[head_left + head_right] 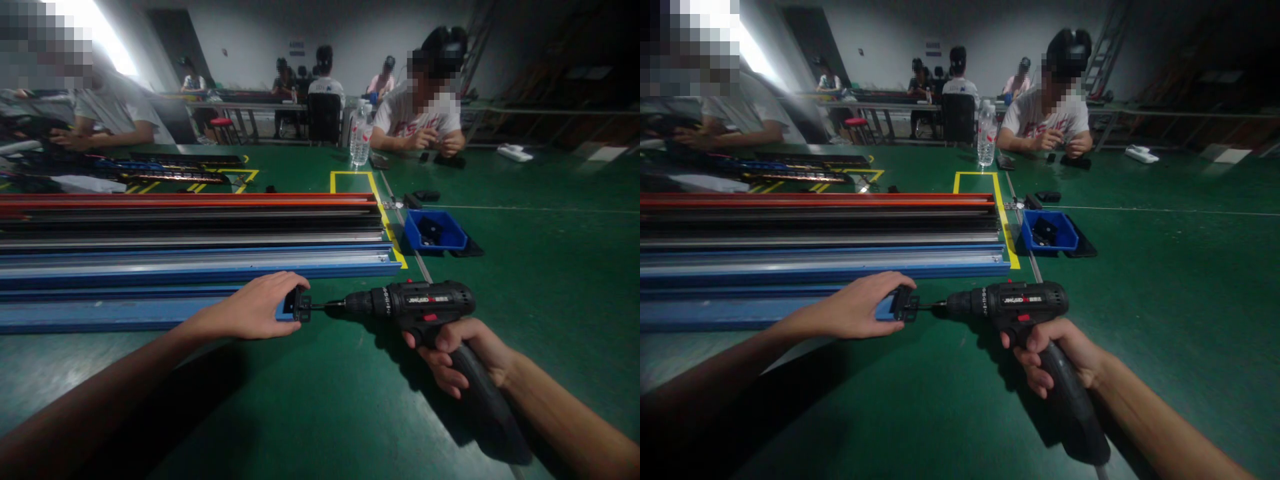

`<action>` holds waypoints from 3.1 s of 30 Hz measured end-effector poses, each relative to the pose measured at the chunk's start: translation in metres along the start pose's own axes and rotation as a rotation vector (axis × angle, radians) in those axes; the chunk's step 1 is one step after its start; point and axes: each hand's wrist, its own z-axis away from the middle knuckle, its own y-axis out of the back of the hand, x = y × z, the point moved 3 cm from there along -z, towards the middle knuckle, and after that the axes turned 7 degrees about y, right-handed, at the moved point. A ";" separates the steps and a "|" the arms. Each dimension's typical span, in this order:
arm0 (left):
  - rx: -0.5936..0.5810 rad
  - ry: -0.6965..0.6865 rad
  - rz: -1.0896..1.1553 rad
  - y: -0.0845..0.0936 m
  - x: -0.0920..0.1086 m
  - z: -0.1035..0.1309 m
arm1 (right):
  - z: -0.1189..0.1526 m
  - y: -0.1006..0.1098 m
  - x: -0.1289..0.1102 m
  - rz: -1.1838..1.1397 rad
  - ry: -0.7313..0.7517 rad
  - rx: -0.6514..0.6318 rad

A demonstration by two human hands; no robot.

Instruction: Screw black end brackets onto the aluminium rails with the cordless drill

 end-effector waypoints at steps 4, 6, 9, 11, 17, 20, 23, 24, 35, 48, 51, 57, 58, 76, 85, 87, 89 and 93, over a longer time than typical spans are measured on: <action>-0.001 -0.013 -0.011 0.000 0.001 -0.001 | 0.000 0.002 0.000 0.007 -0.007 -0.012; -0.009 -0.009 -0.014 0.000 0.002 -0.001 | 0.000 0.002 0.000 0.005 -0.008 -0.017; -0.033 0.006 -0.011 0.000 0.002 -0.002 | 0.000 0.001 0.000 -0.007 -0.016 -0.016; -0.048 0.011 -0.011 0.000 0.002 -0.002 | 0.001 0.002 0.000 -0.011 -0.028 -0.013; -0.047 -0.003 -0.024 -0.001 -0.001 -0.002 | 0.002 0.006 0.003 -0.006 -0.053 0.005; -0.051 -0.009 -0.026 -0.001 -0.002 -0.002 | 0.002 0.006 0.003 -0.008 -0.052 -0.001; -0.061 -0.004 -0.027 -0.001 -0.002 -0.003 | 0.002 0.007 0.004 -0.016 -0.052 -0.012; -0.065 -0.001 -0.027 -0.001 -0.002 -0.003 | 0.002 0.007 0.005 -0.020 -0.053 -0.015; -0.034 -0.023 -0.005 -0.002 -0.002 -0.003 | 0.002 0.006 0.009 -0.010 -0.057 0.004; -0.054 -0.029 -0.013 -0.003 -0.003 -0.005 | 0.000 0.003 0.015 0.014 -0.032 -0.010; -0.056 -0.032 -0.022 -0.003 -0.003 -0.005 | 0.000 0.004 0.015 0.023 -0.025 -0.016; -0.061 -0.030 -0.025 -0.002 -0.001 -0.004 | -0.001 0.005 0.014 -0.016 -0.061 -0.051; -0.063 -0.030 -0.024 -0.002 -0.001 -0.004 | -0.001 0.006 0.013 -0.021 -0.073 -0.067; -0.046 -0.014 -0.034 -0.002 0.001 -0.003 | -0.004 0.006 0.006 0.048 -0.088 -0.124; -0.040 -0.027 -0.023 -0.003 0.000 -0.002 | -0.005 0.009 0.006 0.138 -0.100 -0.022; -0.045 -0.025 -0.026 -0.004 0.000 -0.002 | -0.005 0.008 0.006 0.149 -0.095 -0.035; -0.050 -0.032 -0.030 -0.004 -0.001 -0.002 | -0.005 0.007 0.005 0.151 -0.083 -0.045; -0.049 -0.045 -0.038 -0.004 -0.001 -0.002 | -0.006 0.008 0.006 0.133 -0.072 -0.059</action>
